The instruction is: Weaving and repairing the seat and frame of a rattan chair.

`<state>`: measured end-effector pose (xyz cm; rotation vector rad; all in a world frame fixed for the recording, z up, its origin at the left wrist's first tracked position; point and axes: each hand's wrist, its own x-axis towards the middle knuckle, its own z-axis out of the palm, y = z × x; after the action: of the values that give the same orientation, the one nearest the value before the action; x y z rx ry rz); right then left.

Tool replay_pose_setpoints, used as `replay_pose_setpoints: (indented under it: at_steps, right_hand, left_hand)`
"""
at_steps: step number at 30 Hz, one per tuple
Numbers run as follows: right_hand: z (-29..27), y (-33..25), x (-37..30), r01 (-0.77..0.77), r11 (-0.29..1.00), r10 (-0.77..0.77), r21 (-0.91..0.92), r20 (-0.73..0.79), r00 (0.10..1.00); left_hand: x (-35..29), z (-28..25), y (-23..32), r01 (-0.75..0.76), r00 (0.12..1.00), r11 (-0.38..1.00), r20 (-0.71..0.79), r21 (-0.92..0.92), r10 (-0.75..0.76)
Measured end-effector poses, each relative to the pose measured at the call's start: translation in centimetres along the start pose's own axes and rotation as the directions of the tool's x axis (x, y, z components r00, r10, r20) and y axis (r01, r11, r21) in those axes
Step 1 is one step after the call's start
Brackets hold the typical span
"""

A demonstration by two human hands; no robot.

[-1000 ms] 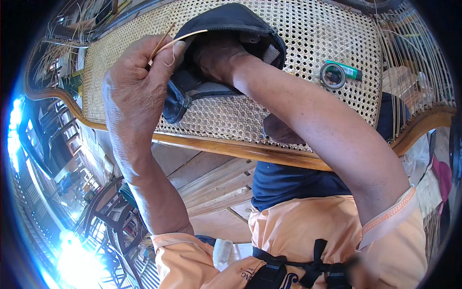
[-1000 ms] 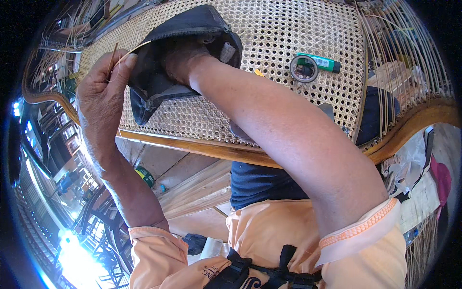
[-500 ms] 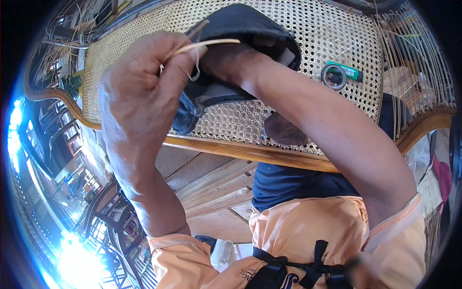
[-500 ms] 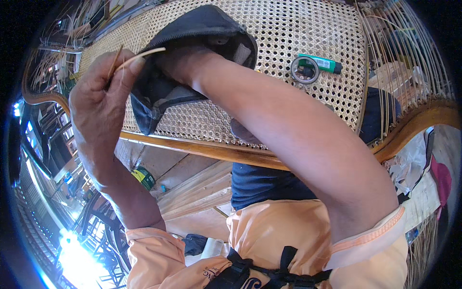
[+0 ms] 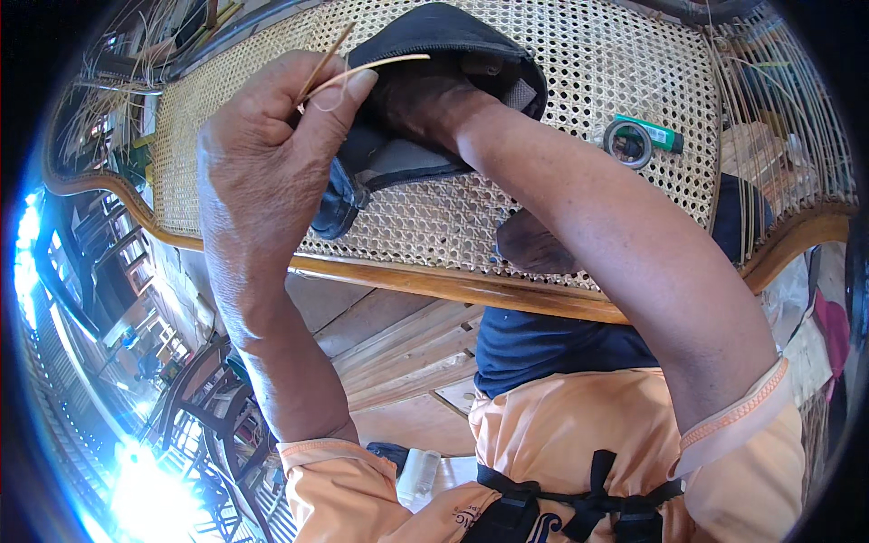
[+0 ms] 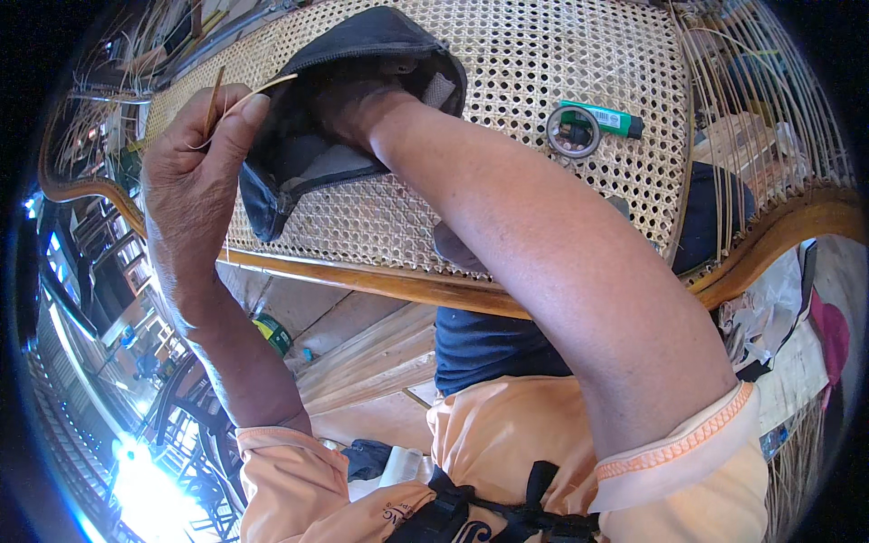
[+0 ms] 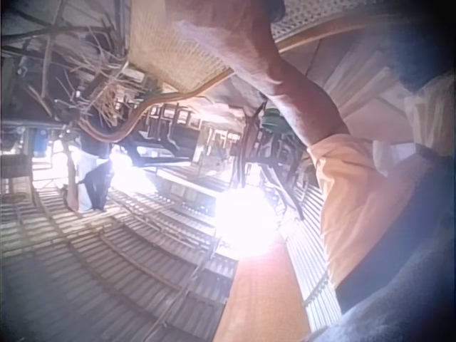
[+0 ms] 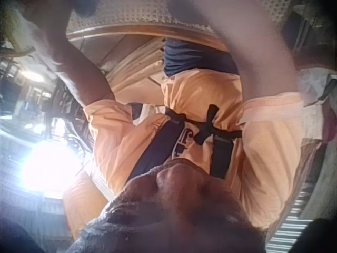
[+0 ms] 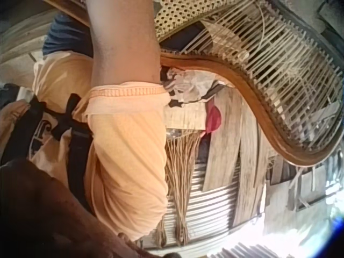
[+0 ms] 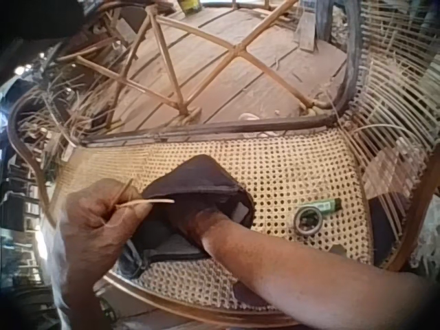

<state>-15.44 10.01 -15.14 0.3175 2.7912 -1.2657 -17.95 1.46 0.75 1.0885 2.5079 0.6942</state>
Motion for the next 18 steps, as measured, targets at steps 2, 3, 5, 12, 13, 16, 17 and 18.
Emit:
replay_pose_setpoints:
  at_steps: [2,3,5,12,13,16,17,18]
  right_hand:
    - [1.0,0.6,0.5,0.017,0.998,-0.018,-0.067,-0.011,1.0]
    - [0.8,0.3,0.5,0.04,0.99,-0.043,-0.134,-0.018,0.999]
    - [0.5,-0.3,0.2,0.032,0.985,-0.033,-0.167,-0.004,0.999]
    - [1.0,0.0,0.4,0.004,0.989,-0.022,-0.147,-0.126,0.992]
    - [0.7,-0.2,0.3,0.004,0.989,-0.022,-0.147,-0.125,0.992]
    - [0.6,-0.1,0.4,-0.043,0.999,0.042,-0.015,-0.056,0.998]
    - [1.6,0.3,1.1,-0.045,0.999,0.042,-0.017,-0.122,0.992]
    - [1.8,0.1,1.3,-0.043,0.999,0.039,-0.017,-0.185,0.982]
  left_hand:
    - [0.3,0.0,-0.4,0.011,1.0,1.0,-0.02,-0.015,-0.012]
    - [0.3,-0.2,-0.6,0.026,0.999,0.999,-0.046,-0.029,-0.027]
    - [0.3,-0.4,-0.7,0.029,0.998,1.0,-0.064,-0.007,-0.029]
    - [0.2,-0.7,-0.5,-0.002,1.0,0.996,-0.012,0.093,0.003]
    - [0.2,-0.8,-0.6,-0.001,1.0,0.996,-0.012,0.092,0.003]
    - [0.3,-0.9,-0.8,0.023,1.0,0.997,0.003,0.074,-0.023]
    - [0.4,-0.8,-1.0,0.032,0.999,0.998,-0.007,0.063,-0.031]
    - [0.4,-0.8,-1.2,0.044,0.999,0.998,-0.018,0.054,-0.043]
